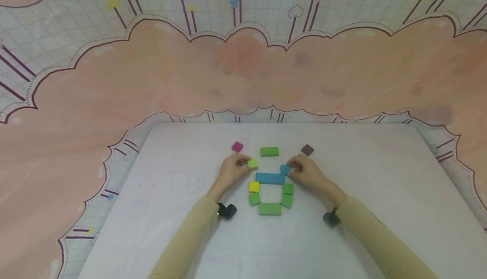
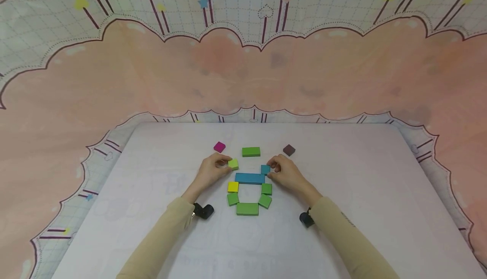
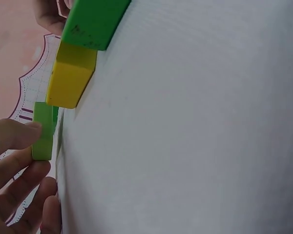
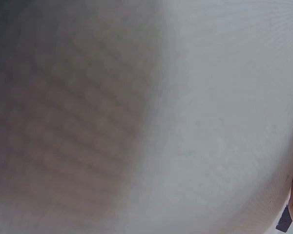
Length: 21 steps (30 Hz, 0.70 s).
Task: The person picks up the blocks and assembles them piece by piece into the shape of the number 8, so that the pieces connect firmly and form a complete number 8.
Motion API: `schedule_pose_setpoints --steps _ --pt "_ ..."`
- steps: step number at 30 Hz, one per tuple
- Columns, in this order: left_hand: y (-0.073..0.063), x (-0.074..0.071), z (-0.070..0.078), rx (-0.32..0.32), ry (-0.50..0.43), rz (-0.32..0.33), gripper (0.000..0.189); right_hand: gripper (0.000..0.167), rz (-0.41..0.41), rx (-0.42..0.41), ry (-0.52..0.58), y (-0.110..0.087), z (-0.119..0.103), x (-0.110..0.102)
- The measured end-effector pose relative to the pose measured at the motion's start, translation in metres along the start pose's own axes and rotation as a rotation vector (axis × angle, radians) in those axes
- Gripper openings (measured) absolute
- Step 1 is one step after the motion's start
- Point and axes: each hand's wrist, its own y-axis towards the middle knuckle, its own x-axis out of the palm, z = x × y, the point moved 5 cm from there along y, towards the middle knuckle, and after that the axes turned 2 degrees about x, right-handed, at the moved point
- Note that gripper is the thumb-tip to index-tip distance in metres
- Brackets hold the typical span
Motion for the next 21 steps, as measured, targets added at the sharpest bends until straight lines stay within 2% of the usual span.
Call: schedule_pose_setpoints --steps 14,21 --pt "-0.0023 0.0030 0.0047 0.083 0.046 -0.035 0.032 0.032 0.004 0.018 -0.008 0.0014 0.0003 0.0005" --pt "-0.0034 0.0043 0.0053 0.093 0.075 -0.051 0.033 0.032 0.004 0.012 -0.015 0.0021 0.0018 0.0012"
